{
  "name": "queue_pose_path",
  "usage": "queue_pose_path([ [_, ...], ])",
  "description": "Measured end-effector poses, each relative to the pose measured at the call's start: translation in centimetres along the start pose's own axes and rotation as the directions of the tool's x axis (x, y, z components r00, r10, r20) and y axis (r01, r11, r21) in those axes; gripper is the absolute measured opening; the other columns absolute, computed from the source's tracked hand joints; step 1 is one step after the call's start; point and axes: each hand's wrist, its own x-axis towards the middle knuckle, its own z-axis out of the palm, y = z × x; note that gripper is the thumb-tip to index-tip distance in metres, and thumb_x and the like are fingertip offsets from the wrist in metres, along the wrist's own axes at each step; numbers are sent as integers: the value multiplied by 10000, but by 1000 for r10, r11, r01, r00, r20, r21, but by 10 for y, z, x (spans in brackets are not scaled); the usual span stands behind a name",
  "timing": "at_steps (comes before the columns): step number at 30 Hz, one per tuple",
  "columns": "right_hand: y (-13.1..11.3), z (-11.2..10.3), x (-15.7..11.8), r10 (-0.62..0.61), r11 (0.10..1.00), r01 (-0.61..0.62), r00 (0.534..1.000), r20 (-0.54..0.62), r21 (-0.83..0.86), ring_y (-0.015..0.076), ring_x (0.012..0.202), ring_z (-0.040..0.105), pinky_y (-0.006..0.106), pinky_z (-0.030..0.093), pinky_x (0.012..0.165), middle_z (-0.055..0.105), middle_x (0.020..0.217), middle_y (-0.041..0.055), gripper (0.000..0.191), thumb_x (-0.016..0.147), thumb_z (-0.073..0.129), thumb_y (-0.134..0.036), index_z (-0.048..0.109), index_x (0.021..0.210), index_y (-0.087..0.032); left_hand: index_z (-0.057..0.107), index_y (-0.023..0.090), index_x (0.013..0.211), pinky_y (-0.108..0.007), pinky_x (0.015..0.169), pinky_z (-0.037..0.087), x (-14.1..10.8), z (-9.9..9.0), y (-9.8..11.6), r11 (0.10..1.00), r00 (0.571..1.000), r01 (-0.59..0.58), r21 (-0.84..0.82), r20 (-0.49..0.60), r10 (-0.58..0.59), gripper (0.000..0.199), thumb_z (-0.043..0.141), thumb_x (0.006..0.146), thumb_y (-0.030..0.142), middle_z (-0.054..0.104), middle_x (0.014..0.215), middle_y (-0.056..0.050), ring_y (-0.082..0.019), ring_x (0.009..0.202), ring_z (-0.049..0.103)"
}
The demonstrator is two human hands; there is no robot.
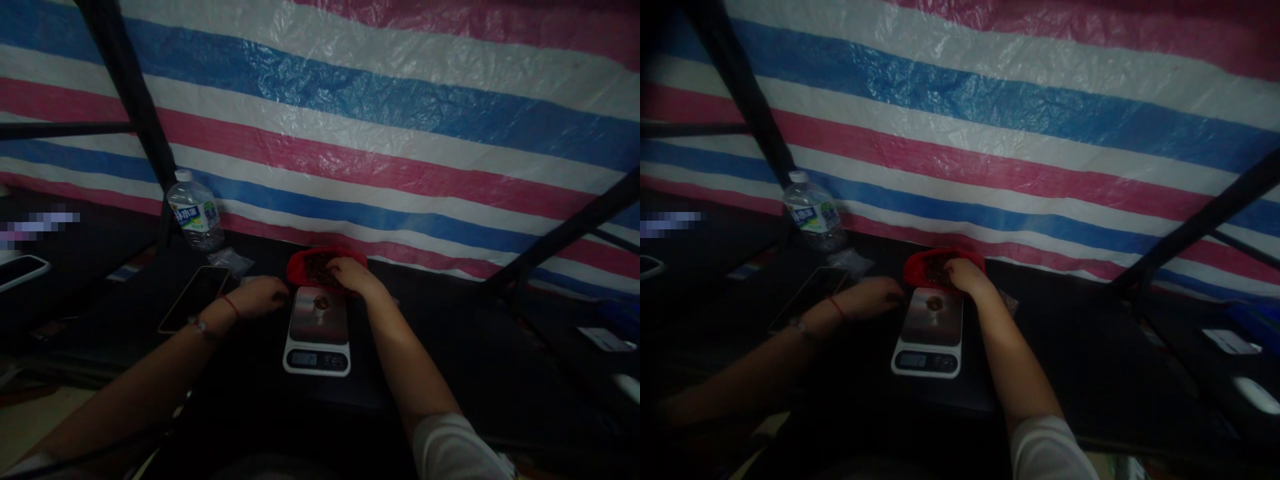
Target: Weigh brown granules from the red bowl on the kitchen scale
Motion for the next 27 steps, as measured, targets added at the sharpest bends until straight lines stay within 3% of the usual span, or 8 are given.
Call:
queue_pose_path([
  [6,-9,-8,-11,-16,1000,17,1000,27,-13,198,1040,634,270,452,929,689,1141,78,371,838,443,-85,699,1093,-166,728,219,834,-286,833,464,6,27,-1,991,998,-51,127,49,45,203,535,797,171,702,906,-56,-190,877,642],
  [9,-11,-11,-15,-32,999,32,999,39,-4,196,1050,627,260,450,926,684,1149,82,366,835,454,-95,691,1109,-153,727,211,860,-289,833,463,5,21,2,990,999,-17,138,42,11,219,515,818,175,706,927,-55,-191,886,641],
  [15,-12,-16,-25,-50,998,48,997,58,42,174,1031,630,248,448,922,685,1147,63,365,856,453,-100,679,1133,-178,694,210,967,-256,723,479,-6,0,21,993,980,95,-67,-171,-105,226,539,856,333,712,922,-23,-164,806,649],
  [22,-5,-22,-30,-105,993,95,983,151,70,162,998,633,229,451,890,697,1112,47,374,791,511,-68,694,1096,-186,703,195,918,-265,833,465,-3,-9,51,981,939,-193,-21,-294,178,170,569,874,291,687,939,-36,-150,906,619],
  [27,-5,-23,-32,-114,993,106,975,193,54,163,999,633,229,450,876,693,1123,42,363,803,500,-77,694,1085,-198,712,194,923,-265,821,459,3,-7,62,975,940,-216,42,-263,219,173,557,889,264,694,907,-34,-150,885,617],
])
